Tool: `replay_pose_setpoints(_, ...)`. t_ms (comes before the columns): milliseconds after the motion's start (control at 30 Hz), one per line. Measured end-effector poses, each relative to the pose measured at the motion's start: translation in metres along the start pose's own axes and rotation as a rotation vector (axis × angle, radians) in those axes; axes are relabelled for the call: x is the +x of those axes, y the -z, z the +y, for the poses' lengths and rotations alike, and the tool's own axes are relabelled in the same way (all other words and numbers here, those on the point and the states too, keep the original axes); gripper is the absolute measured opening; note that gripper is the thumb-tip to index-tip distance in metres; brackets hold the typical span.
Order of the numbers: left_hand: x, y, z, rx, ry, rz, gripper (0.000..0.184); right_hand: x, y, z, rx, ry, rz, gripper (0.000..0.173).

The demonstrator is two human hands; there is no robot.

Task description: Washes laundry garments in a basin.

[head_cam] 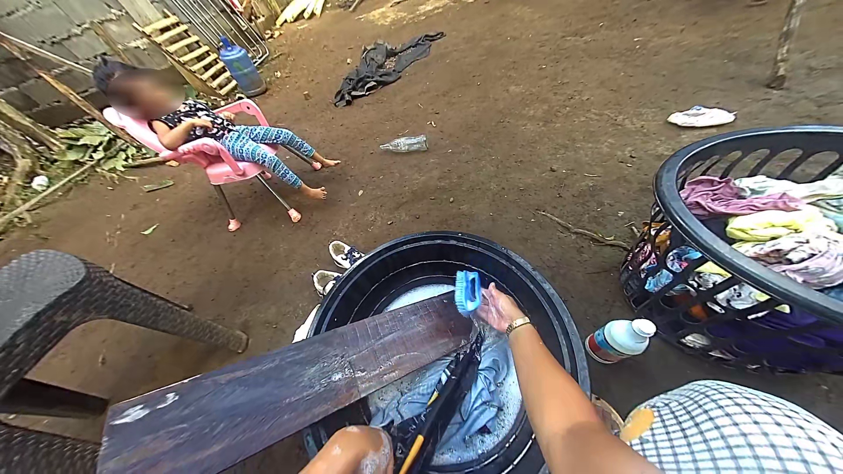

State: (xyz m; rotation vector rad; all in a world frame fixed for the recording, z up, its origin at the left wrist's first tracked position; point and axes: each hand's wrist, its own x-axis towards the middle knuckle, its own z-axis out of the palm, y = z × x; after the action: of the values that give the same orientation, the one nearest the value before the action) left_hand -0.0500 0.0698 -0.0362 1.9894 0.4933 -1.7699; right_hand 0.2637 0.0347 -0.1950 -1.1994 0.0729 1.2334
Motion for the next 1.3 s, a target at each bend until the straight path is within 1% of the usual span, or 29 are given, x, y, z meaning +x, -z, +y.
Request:
replay_pose_setpoints(33,0.001,0.000,-0.002,-0.005,0.023,0.006,0.028,0.002,0.001,0.006,-0.158,0.017,0.042,0.055)
replay_pose_setpoints(67,-0.001,0.001,-0.002,-0.005,0.040,0.016,0.027,0.004,0.002,0.015,-0.399,0.042,0.088,0.049)
replay_pose_setpoints(133,-0.006,0.004,0.001,-0.015,0.059,0.039,0.027,0.010,0.012,0.038,-0.896,0.077,0.097,0.047)
replay_pose_setpoints(167,-0.008,0.006,0.002,-0.023,0.062,0.048,0.027,0.015,0.017,0.051,-1.052,0.077,0.106,0.049)
replay_pose_setpoints(200,-0.010,0.007,0.003,-0.030,0.060,0.059,0.027,0.016,0.019,0.063,-1.151,0.071,0.126,0.050)
replay_pose_setpoints(233,-0.012,0.008,0.003,-0.044,0.054,0.074,0.027,0.017,0.018,0.072,-1.195,0.062,0.137,0.050)
replay_pose_setpoints(333,-0.016,0.009,-0.001,-0.091,0.052,0.127,0.030,0.018,0.009,0.078,-1.217,0.031,0.114,0.053)
replay_pose_setpoints(467,-0.012,0.008,-0.012,-0.107,0.058,0.142,0.030,0.025,0.004,0.080,-1.159,0.085,0.098,0.053)
replay_pose_setpoints(567,-0.009,0.008,-0.016,-0.128,0.056,0.138,0.031,0.029,0.009,0.080,-1.104,0.144,0.145,0.048)
replay_pose_setpoints(633,-0.009,0.008,-0.019,-0.150,0.056,0.148,0.032,0.033,0.011,0.074,-1.170,0.163,0.164,0.045)
replay_pose_setpoints(800,-0.010,0.004,-0.028,-0.186,0.043,0.166,0.033,0.037,0.010,0.062,-1.513,0.104,0.102,0.049)
replay_pose_setpoints(900,-0.007,0.003,-0.032,-0.185,0.063,0.161,0.030,0.039,0.014,0.068,-1.566,0.110,0.115,0.052)
replay_pose_setpoints(1000,-0.005,0.004,-0.036,-0.193,0.095,0.160,0.028,0.036,0.009,0.068,-1.585,0.090,0.156,0.048)
replay_pose_setpoints(1067,-0.007,0.007,-0.036,-0.210,0.120,0.161,0.033,0.034,0.008,0.072,-1.568,0.084,0.215,0.045)
replay_pose_setpoints(1133,-0.009,0.009,-0.039,-0.231,0.135,0.206,0.040,0.033,0.008,0.080,-1.490,0.094,0.295,0.043)
replay_pose_setpoints(1200,-0.012,0.011,-0.043,-0.264,0.131,0.291,0.044,0.027,0.005,0.086,-1.425,0.068,0.361,0.043)
replay_pose_setpoints(1233,-0.013,0.013,-0.045,-0.282,0.125,0.343,0.044,0.023,0.002,0.084,-1.442,0.030,0.366,0.044)
replay_pose_setpoints(1267,-0.013,0.014,-0.048,-0.305,0.122,0.392,0.045,0.016,-0.005,0.079,-1.491,-0.030,0.335,0.045)
replay_pose_setpoints(1300,-0.013,0.016,-0.050,-0.327,0.117,0.435,0.045,0.006,-0.017,0.069,-1.580,-0.109,0.264,0.047)
